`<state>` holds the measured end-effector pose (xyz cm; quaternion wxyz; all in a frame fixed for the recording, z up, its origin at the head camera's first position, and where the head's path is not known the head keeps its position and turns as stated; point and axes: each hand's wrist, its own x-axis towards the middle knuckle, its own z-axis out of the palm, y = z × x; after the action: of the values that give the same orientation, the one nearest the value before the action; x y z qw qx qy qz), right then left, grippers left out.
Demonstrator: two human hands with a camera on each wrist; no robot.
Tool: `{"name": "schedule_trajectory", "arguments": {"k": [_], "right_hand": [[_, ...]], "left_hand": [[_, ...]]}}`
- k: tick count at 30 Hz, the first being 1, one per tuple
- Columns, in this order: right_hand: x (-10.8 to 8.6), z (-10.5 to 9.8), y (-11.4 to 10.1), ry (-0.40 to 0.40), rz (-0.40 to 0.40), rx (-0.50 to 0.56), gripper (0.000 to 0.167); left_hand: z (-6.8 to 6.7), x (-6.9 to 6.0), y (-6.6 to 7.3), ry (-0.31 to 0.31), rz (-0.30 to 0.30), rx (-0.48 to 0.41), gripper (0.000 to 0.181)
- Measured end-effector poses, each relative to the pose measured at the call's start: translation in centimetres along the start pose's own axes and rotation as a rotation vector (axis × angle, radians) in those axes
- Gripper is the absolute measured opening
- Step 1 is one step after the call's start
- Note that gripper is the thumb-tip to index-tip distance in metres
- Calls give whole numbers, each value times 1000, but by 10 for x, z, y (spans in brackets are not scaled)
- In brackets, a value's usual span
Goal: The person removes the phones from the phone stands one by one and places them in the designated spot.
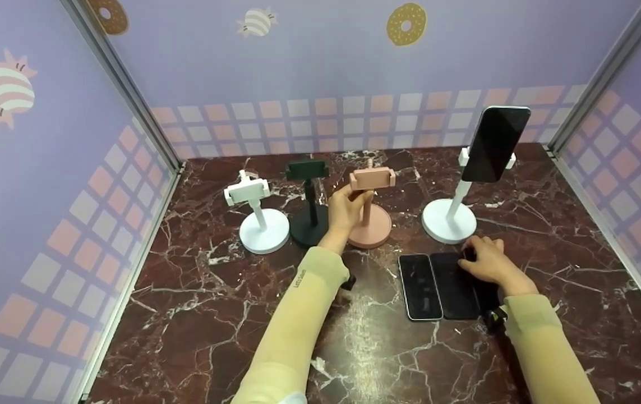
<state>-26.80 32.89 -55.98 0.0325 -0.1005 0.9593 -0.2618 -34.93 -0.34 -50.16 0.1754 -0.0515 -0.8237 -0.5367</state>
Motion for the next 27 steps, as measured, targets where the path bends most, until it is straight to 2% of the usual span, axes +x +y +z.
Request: {"name": "schedule_trajectory", "arguments": {"k": [7, 12, 20, 27], "right_hand": [[0, -1, -1, -15, 37, -14, 33], [-1, 1, -2, -13, 40, -3, 34], [-1, 2, -2, -5, 34, 7, 35], [-1, 1, -2, 1, 31, 4, 34]], "left_hand": [[0, 1, 1, -4, -15, -11, 23], [0, 0, 0, -11, -30, 1, 27], [0, 0, -1, -7, -24, -18, 28], [1, 0, -1, -4, -23, 0, 25]]}}
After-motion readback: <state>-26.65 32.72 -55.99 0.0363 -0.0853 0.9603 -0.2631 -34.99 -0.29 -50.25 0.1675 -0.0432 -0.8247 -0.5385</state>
